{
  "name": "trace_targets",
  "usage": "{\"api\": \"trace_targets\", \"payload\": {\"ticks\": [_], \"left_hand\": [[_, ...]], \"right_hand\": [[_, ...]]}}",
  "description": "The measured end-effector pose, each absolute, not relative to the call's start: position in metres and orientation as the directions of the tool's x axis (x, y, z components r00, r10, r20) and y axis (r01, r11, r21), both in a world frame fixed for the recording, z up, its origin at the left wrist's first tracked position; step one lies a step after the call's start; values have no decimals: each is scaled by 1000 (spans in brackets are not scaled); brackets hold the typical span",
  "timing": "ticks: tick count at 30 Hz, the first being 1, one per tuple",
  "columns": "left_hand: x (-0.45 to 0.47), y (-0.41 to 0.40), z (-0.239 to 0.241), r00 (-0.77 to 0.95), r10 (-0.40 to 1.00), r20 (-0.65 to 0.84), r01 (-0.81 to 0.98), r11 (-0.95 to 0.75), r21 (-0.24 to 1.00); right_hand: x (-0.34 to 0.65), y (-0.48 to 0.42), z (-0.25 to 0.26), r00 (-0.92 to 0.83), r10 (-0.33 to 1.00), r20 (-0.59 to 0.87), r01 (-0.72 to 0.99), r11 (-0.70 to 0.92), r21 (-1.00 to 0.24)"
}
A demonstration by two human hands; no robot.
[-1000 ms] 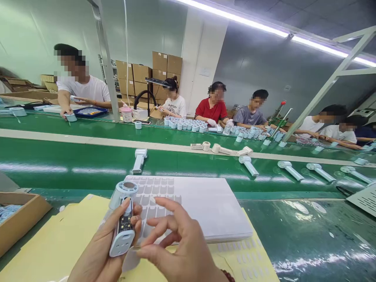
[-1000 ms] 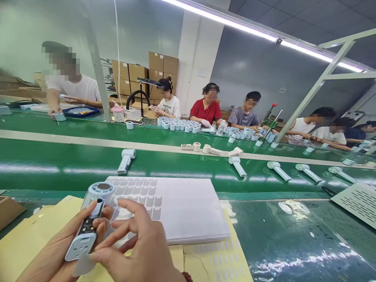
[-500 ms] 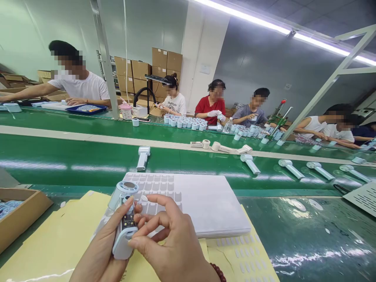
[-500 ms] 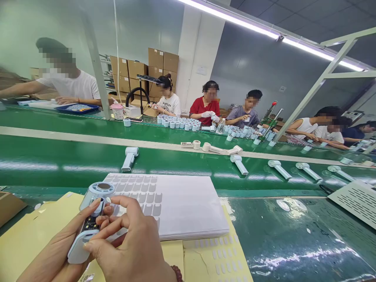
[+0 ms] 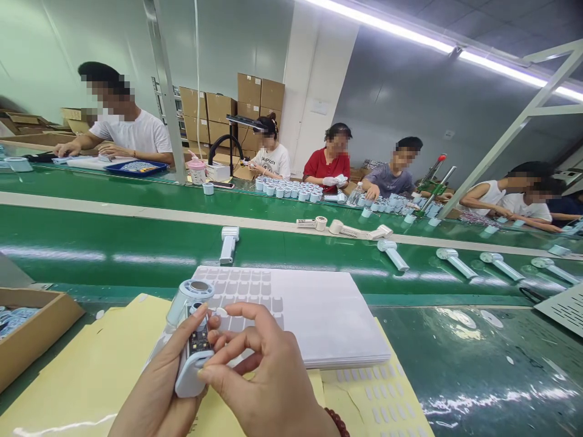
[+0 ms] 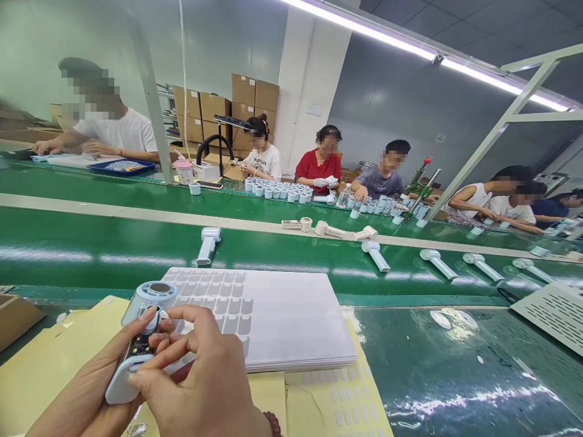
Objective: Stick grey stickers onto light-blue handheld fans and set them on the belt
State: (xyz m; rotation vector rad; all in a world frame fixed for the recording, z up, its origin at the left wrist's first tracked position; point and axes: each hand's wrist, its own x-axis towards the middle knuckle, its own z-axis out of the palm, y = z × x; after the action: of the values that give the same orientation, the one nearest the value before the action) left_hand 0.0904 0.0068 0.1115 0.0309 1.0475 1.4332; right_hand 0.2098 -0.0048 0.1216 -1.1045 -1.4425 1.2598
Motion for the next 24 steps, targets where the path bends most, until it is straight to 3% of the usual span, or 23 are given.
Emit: {"api": "trace_targets", "payload": {"ticks": [3, 7, 9, 11, 14, 16, 19, 21, 22, 24], "left_hand": [[92, 5, 117, -201, 802, -562, -783, 214, 584], [96, -1, 127, -136, 770, -624, -832, 252, 494], [99, -3, 131, -146, 742, -654, -847, 247, 470], [101, -6, 134, -159, 727, -668, -851, 241, 466], [101, -8, 136, -144, 730, -668, -835, 273, 477], [100, -8, 136, -134, 719, -682, -840, 283, 463], [98, -8, 140, -117, 683, -721, -885, 258, 388], [99, -8, 144, -128, 685, -717, -892, 237, 385], [98, -8, 146, -144, 685, -715, -887, 230, 400], [94, -7, 146, -169, 689, -705, -873, 227, 431]], "right_hand": [[204, -10, 113, -151, 980, 130, 116, 148, -982], [193, -15, 99, -46, 920, 389, 155, 392, -907], [192, -14, 99, -26, 898, 440, 174, 437, -882], [196, -10, 105, -63, 945, 322, 133, 327, -935], [205, -3, 115, -229, 973, 34, -47, 24, -999], [207, -2, 114, -296, 955, -12, -118, -49, -992], [203, -5, 101, -207, 955, 213, 0, 218, -976], [197, -8, 88, -162, 885, 437, 141, 459, -877], [195, -10, 83, -165, 845, 509, 178, 533, -827], [194, -12, 76, -183, 834, 520, 159, 547, -822]]}}
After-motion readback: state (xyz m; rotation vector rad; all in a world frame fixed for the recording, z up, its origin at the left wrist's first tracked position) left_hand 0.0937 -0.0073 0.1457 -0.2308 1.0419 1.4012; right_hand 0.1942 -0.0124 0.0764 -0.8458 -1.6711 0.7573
